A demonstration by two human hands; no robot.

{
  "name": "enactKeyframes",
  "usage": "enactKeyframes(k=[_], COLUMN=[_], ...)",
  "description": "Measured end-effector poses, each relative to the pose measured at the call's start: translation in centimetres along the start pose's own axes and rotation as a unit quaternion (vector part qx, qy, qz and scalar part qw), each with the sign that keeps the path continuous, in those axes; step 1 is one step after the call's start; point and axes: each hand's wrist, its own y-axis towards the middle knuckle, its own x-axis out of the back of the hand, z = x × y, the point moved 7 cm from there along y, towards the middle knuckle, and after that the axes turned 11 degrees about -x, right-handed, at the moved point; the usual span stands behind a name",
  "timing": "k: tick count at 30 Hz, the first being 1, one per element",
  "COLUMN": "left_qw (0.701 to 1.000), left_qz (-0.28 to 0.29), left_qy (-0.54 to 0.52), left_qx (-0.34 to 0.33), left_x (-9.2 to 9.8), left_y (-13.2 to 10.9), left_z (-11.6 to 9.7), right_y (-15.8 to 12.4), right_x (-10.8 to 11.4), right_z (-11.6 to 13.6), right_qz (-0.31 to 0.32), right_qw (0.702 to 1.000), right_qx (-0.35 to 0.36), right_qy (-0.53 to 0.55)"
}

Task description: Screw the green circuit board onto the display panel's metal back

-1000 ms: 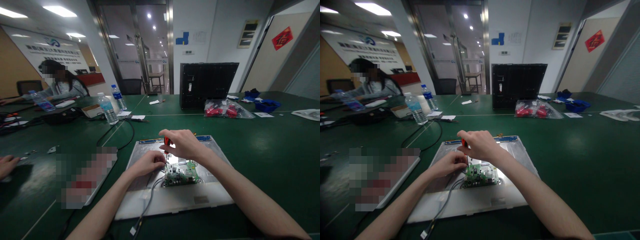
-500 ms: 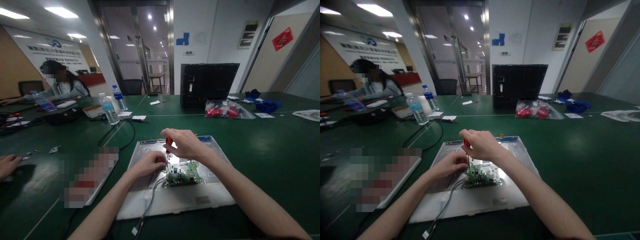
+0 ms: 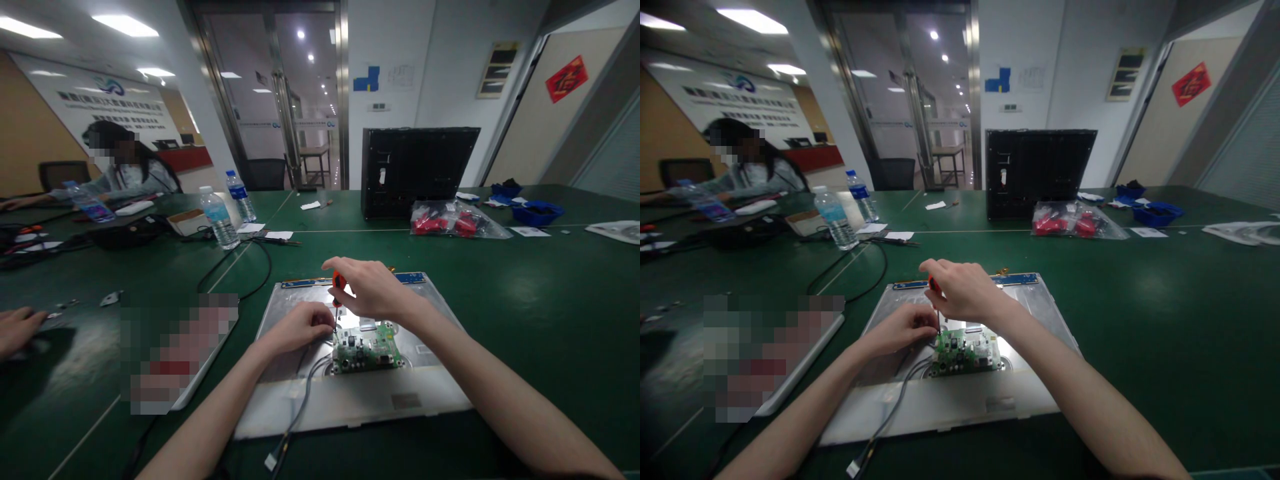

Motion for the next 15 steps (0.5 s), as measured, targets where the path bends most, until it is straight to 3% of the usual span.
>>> enactKeyframes(k=[15], left_qw=[1.0], left_qz=[-0.004], left_qy=[-0.011], left_qx=[0.002], left_x=[-0.06], left_y=[-0.06], left_z=[0.19], right_y=[-0.33], right_x=[0.34], right_z=[0.43], right_qz=[0.01], right_qw=[1.0], right_qx=[0.02], right_qy=[0.017])
